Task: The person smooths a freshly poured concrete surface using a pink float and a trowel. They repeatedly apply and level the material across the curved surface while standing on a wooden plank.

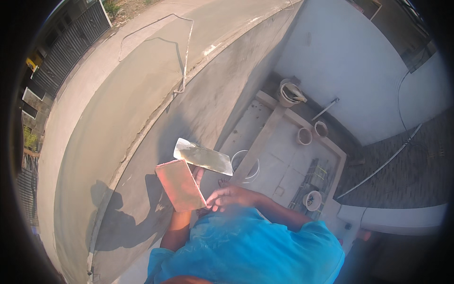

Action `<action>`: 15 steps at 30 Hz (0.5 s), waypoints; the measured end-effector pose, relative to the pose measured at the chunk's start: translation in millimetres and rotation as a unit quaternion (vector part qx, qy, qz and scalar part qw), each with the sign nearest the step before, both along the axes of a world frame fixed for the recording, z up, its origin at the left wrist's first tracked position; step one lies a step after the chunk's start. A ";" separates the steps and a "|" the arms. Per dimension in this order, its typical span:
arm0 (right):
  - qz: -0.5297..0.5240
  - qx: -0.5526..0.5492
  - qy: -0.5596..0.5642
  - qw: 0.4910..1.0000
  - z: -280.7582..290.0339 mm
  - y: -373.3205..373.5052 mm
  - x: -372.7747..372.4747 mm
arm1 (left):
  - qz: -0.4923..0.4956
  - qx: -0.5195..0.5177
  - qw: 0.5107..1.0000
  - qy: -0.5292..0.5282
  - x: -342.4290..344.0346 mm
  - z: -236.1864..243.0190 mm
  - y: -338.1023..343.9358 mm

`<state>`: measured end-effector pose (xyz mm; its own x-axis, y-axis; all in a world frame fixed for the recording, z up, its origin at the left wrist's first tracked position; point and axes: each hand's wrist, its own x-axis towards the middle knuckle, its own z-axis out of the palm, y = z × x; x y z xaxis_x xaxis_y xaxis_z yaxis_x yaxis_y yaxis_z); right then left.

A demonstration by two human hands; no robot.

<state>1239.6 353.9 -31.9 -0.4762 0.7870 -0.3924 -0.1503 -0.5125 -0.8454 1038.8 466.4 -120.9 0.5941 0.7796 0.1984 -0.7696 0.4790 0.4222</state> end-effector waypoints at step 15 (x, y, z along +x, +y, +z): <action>-0.224 0.578 -0.540 0.570 173.3 201.0 41.1 | -0.002 -0.097 0.995 0.006 -7.9 -30.7 -2.1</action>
